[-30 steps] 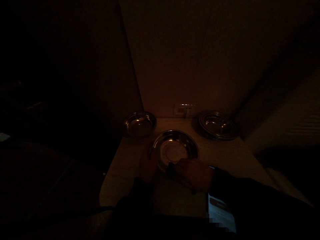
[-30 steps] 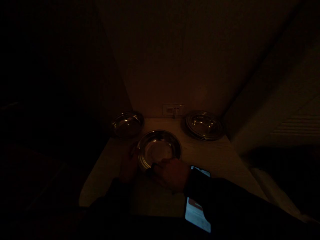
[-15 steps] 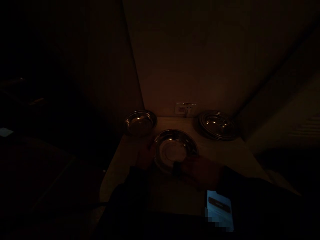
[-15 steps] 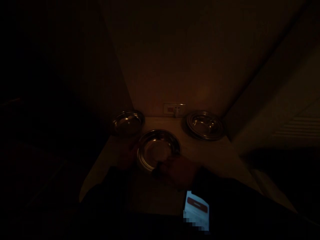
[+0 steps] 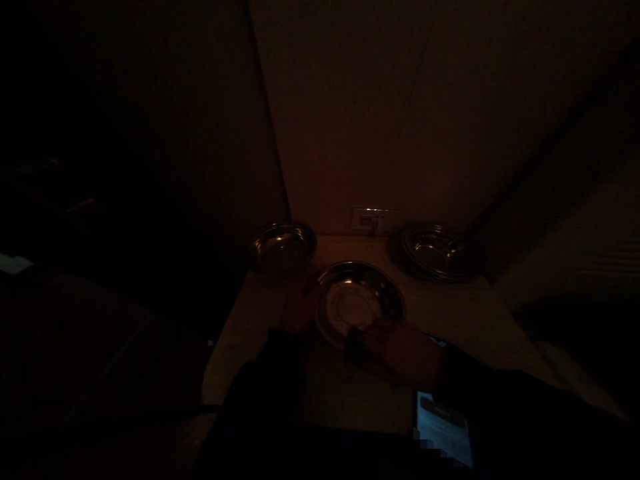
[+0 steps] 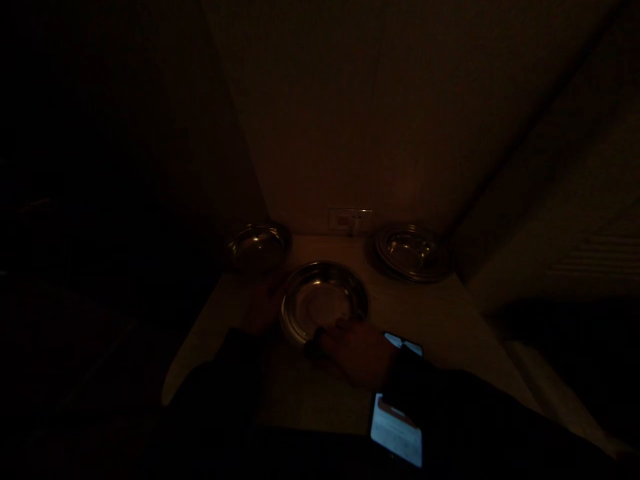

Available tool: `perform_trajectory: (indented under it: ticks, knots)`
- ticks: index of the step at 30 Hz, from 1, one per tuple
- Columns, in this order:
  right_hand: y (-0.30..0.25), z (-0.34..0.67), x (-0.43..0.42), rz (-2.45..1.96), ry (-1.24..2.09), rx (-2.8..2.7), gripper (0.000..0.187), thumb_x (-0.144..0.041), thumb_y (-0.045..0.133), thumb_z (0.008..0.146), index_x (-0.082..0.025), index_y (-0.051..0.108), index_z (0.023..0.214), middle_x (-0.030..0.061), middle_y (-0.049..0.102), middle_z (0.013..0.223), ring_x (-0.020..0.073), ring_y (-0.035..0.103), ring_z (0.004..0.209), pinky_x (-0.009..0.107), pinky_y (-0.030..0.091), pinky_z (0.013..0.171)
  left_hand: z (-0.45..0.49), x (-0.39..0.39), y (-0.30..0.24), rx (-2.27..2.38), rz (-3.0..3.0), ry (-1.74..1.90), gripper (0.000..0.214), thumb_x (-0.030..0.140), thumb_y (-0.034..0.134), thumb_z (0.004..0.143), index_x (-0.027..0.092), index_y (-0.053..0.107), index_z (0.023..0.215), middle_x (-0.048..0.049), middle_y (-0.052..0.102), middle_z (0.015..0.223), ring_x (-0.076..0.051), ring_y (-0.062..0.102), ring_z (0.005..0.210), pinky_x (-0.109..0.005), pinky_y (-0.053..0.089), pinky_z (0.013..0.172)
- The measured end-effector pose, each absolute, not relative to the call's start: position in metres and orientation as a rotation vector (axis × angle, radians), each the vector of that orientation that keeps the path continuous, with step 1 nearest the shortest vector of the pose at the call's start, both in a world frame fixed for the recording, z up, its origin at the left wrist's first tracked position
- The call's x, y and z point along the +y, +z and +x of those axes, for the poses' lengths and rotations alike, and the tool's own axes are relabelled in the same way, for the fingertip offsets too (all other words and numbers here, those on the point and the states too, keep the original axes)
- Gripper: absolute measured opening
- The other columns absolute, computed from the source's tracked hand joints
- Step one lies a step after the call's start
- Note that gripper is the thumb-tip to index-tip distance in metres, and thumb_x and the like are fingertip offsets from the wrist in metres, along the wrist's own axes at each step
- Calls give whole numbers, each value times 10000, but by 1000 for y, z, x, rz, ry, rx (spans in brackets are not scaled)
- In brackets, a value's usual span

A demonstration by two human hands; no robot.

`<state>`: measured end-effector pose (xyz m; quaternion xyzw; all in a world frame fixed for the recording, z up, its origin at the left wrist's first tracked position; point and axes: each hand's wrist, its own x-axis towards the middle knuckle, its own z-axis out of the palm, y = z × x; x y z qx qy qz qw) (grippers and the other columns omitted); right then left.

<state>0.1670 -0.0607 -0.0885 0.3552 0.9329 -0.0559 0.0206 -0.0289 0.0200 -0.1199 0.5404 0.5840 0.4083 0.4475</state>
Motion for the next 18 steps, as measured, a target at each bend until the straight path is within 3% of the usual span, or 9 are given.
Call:
perform_trajectory:
  ticks: [7,12,18]
  knots:
    - [-92,154,-56,1193,-109,2867,290,-359,467,941,-125,617,1025,118,684,966,231,620,874,327,477,699,-16,-18,-123,1559,1266,1045,426,343,411,928,146,563,1274,-114,570,1335,-230,515,1249,-368,381,1063]
    - [-88,132,-57,1241,-163,2824,288,-350,438,954,-135,612,1035,114,680,987,227,622,872,311,482,657,-13,-36,-126,1712,1193,1137,471,315,430,912,125,487,1339,-131,508,1395,-234,478,1286,-348,382,1065]
    - [-83,170,-56,1037,-215,2909,297,-357,458,948,-130,616,1055,106,684,988,228,612,895,343,477,747,-28,-17,-119,1551,1348,1072,415,329,439,899,149,589,1243,-104,621,1272,-238,566,1184,-357,427,1010]
